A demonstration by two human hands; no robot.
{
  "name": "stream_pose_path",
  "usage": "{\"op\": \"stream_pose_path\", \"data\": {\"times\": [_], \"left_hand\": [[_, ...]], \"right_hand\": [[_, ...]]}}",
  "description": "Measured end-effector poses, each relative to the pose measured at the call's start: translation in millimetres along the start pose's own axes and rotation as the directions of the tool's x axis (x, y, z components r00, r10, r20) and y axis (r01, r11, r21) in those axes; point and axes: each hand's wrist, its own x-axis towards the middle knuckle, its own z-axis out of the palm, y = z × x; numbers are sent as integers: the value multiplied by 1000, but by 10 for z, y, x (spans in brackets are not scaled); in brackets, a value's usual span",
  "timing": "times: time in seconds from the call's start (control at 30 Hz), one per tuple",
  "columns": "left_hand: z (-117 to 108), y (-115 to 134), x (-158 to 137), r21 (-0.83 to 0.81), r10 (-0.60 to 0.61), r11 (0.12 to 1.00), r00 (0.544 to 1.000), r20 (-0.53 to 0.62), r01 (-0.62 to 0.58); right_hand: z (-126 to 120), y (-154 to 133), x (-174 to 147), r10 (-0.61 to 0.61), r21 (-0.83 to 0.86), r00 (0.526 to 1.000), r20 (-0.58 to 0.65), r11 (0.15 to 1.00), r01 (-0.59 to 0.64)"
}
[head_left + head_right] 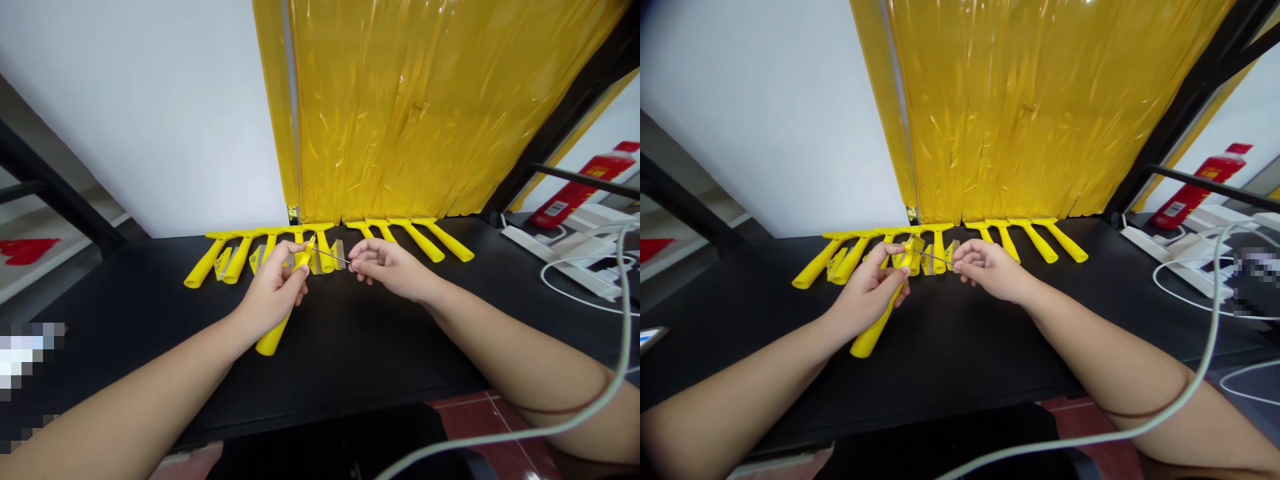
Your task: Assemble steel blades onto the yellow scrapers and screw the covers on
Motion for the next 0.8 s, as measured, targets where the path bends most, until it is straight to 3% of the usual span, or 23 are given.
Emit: {"op": "stream_pose_path", "data": {"times": [0.13, 0.33, 0.47, 0.63, 0.8], "left_hand": [[9, 3, -5, 65, 13, 998, 1000, -12, -12], [18, 21, -9, -2, 13, 1000, 999, -35, -13], [-1, -25, -7, 11, 26, 1000, 999, -22, -26], [-16, -52, -3, 122, 37, 992, 999, 6, -38], [-14, -37, 13, 124, 17, 992, 1000, -20, -14]], "right_hand": [[27, 19, 9, -11, 72, 1000, -6, 997, 12], [32, 31, 5, -87, -31, 995, -48, 996, 85], [-2, 55, 26, -48, -70, 996, -73, 997, 43], [18, 70, 25, 12, 49, 999, -53, 999, -10], [43, 44, 2, -88, -16, 995, -46, 996, 87]]}}
